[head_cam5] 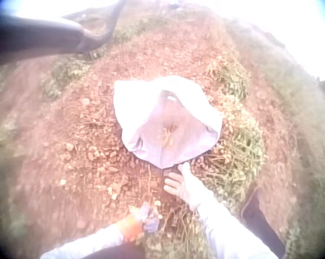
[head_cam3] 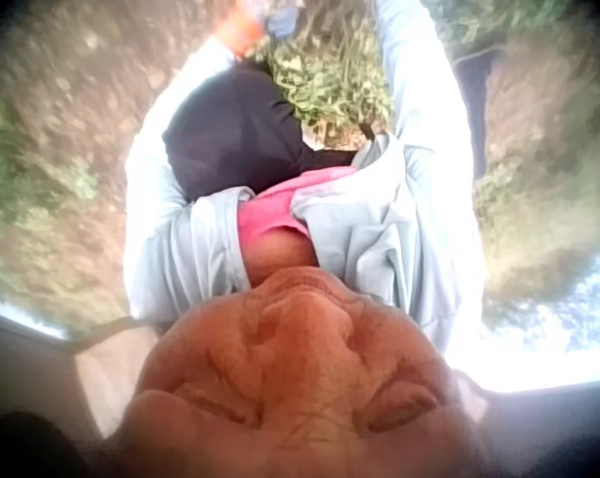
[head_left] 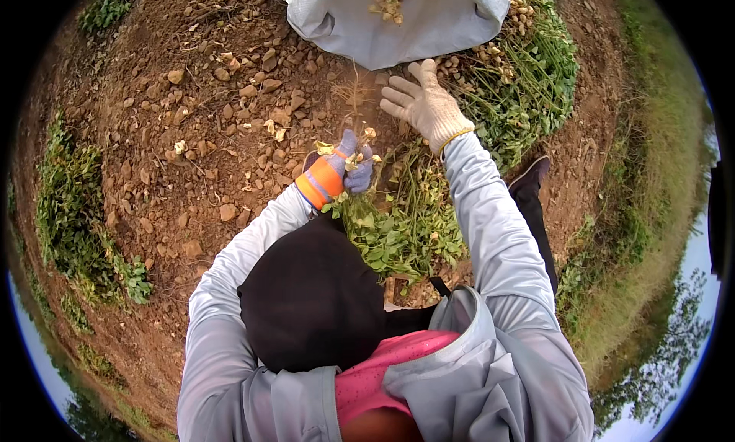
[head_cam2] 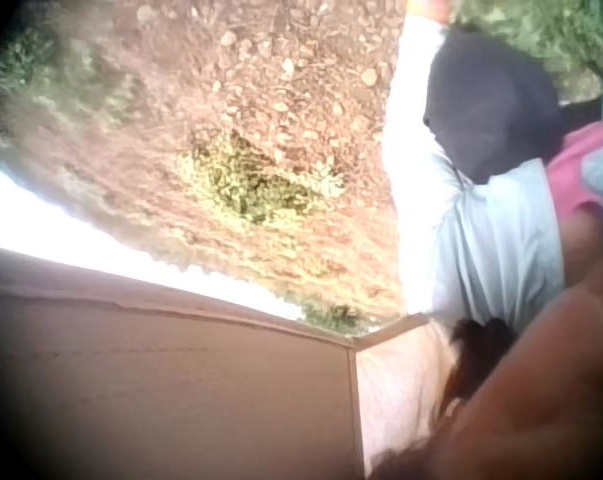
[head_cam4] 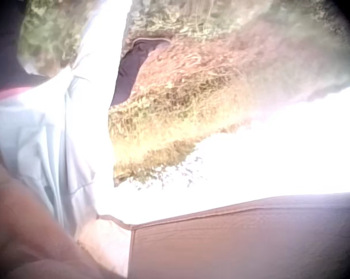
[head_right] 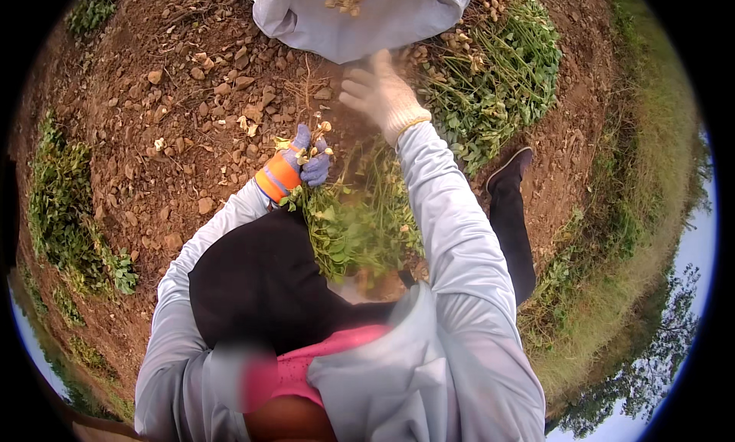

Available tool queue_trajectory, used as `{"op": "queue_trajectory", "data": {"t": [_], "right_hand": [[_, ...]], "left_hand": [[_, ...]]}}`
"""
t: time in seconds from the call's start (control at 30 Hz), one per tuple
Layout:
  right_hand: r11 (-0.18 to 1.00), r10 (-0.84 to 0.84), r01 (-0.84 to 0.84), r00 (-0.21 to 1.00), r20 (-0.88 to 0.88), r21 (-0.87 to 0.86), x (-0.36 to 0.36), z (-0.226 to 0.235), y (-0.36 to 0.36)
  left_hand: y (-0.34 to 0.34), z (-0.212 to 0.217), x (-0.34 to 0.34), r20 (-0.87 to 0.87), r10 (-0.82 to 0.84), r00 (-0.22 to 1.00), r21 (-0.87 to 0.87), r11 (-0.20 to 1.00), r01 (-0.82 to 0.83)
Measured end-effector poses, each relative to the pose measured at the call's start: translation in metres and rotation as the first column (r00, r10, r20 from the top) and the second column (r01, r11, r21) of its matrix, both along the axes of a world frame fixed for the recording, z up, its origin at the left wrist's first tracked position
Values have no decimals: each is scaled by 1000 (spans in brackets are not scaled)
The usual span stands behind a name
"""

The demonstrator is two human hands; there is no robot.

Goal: The person opens a large white sack and pours harvested peanuts onto the ground. They then sit on a small wooden stool and manually pull the peanut pods off the green stems, placing the pods into the sack.

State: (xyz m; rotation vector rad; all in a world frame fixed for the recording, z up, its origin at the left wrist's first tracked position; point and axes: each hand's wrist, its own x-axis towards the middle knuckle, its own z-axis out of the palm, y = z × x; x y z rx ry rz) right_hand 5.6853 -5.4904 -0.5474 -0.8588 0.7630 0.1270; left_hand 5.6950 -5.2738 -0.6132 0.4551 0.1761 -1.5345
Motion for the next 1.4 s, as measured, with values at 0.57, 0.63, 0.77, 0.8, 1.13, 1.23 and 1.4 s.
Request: {"op": "queue_trajectory", "data": {"t": [0.57,0.63,0.77,0.8,1.13,1.23,1.4], "right_hand": [[665,648,-699,716,-260,-263,-41,13,56],[836,541,-546,800,-259,61,-42,16,58],[921,306,-273,948,-83,276,-51,18,43],[945,313,-284,928,-201,162,-52,12,43],[941,-82,58,995,-58,-335,-49,2,-48],[860,-114,-103,916,-384,-500,-86,5,-23],[577,-7,-623,643,-766,-528,-148,-22,8]], "left_hand": [[4,11,-5,188,-89,978,291,956,31],[5,10,-6,197,-98,976,334,942,27],[13,-20,8,72,289,955,238,925,-298],[15,-20,-1,61,235,970,277,930,-243],[3,-50,-9,35,101,994,411,905,-107],[12,-65,-15,13,133,991,483,867,-123],[19,-59,-14,-80,187,979,472,872,-128]]}}
